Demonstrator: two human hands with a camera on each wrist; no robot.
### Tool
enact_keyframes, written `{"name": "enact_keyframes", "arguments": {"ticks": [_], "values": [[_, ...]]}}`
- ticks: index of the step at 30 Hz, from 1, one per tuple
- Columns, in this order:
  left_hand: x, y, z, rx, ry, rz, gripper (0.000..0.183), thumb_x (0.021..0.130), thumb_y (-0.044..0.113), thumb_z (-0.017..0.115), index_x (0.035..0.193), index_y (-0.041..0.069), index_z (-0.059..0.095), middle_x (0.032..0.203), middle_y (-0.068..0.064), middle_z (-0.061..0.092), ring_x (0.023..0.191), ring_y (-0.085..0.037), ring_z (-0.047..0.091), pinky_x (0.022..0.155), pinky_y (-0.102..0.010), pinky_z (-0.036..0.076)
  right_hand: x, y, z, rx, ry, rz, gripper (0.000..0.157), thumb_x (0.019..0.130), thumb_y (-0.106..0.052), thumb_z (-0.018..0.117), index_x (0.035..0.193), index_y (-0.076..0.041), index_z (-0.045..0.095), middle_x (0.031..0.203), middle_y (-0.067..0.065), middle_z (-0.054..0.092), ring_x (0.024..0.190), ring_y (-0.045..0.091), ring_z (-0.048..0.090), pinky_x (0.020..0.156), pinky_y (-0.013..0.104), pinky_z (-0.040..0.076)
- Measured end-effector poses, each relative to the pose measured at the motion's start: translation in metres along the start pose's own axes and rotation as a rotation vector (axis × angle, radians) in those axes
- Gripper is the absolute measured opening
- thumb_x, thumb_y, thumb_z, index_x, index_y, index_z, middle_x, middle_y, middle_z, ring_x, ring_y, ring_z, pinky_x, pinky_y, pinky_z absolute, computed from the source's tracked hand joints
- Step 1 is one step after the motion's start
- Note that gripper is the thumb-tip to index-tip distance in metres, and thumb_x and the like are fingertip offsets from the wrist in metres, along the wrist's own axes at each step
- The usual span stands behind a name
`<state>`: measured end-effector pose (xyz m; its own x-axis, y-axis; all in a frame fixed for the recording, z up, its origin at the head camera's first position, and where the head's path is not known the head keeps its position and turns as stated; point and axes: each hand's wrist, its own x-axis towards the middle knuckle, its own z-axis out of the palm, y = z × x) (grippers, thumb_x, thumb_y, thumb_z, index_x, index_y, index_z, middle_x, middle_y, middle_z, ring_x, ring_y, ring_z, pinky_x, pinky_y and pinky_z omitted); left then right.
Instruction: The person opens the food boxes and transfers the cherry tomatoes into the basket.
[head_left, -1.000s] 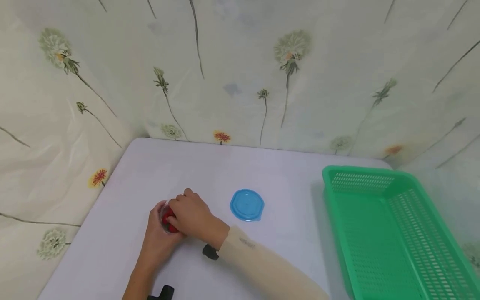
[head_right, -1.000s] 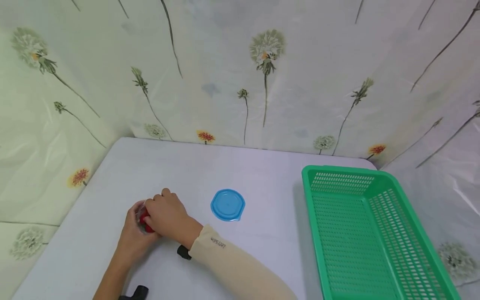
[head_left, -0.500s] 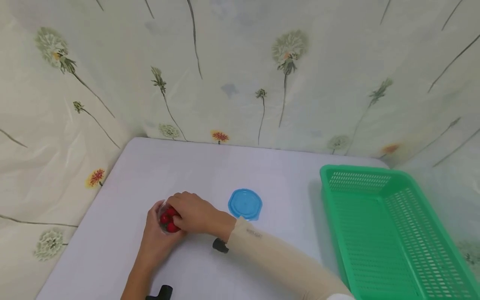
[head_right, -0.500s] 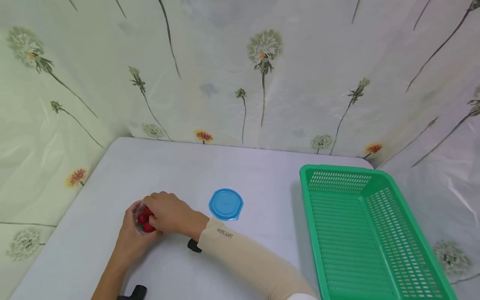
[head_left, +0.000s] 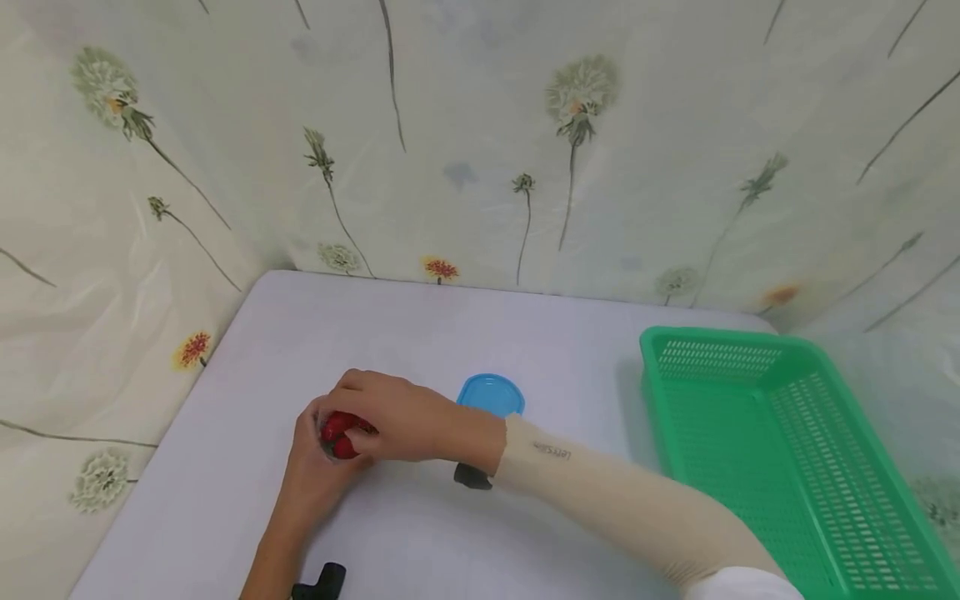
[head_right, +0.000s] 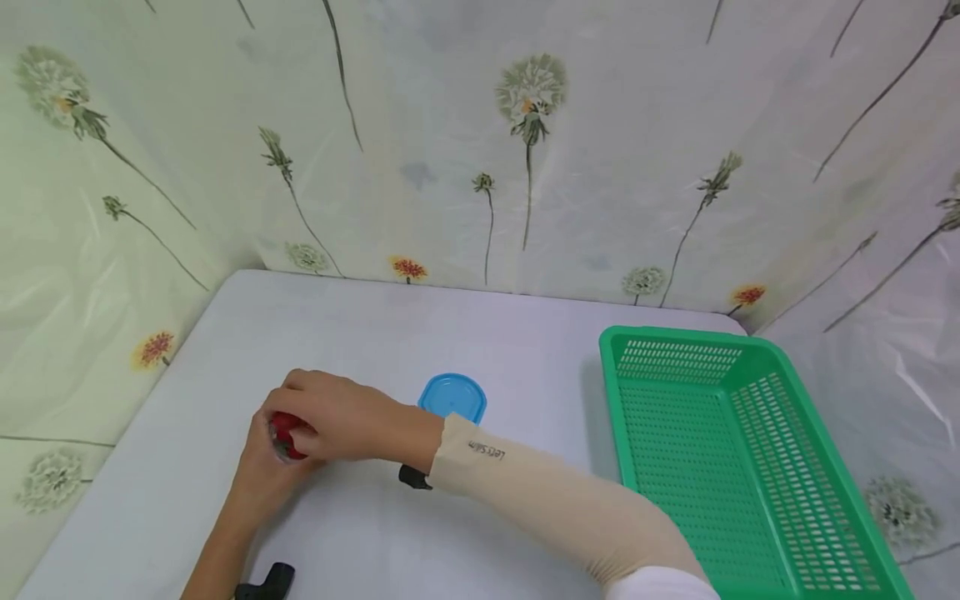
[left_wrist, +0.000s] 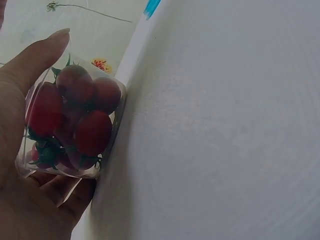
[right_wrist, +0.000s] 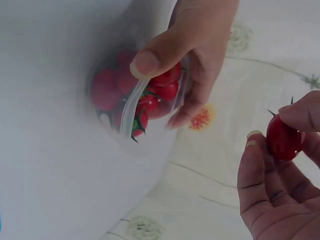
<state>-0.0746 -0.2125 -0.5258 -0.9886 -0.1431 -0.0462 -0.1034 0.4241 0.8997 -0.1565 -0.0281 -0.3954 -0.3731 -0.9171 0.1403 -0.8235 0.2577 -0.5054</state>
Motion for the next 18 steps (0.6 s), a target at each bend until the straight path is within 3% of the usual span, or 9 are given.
{"name": "enact_keyframes", "arguments": {"ticks": [8, 15, 18], "values": [[0.0, 0.003, 0.0, 0.005, 0.023, -0.052, 0.119, 0.078, 0.051, 0.091, 0.164, 0.015, 0.017, 0.161, -0.01, 0.038, 0.148, -0.034, 0.036, 0.117, -0.06, 0.037, -0.034, -0.005, -0.034, 0.015, 0.026, 0.056, 0.033, 0.097, -0.01, 0.073, 0.128, -0.008, 0.059, 0.118, -0.001, 0.06, 0.1, 0.007, 0.056, 0.086, 0.013, 0.05], [-0.001, 0.006, 0.002, 0.038, 0.035, -0.063, 0.12, 0.076, 0.05, 0.093, 0.163, 0.014, 0.019, 0.159, -0.011, 0.04, 0.148, -0.035, 0.035, 0.116, -0.06, 0.038, -0.065, 0.002, -0.048, 0.045, 0.155, 0.051, 0.03, 0.096, -0.006, 0.074, 0.124, -0.011, 0.064, 0.121, -0.002, 0.061, 0.106, 0.008, 0.058, 0.09, 0.021, 0.055], [-0.001, 0.006, 0.003, 0.037, 0.035, -0.065, 0.12, 0.076, 0.049, 0.093, 0.163, 0.014, 0.019, 0.159, -0.011, 0.04, 0.149, -0.035, 0.035, 0.117, -0.06, 0.036, -0.079, 0.002, -0.054, 0.078, 0.183, 0.096, 0.032, 0.094, -0.008, 0.077, 0.124, -0.012, 0.064, 0.121, -0.003, 0.06, 0.107, 0.007, 0.059, 0.091, 0.021, 0.056]]}}
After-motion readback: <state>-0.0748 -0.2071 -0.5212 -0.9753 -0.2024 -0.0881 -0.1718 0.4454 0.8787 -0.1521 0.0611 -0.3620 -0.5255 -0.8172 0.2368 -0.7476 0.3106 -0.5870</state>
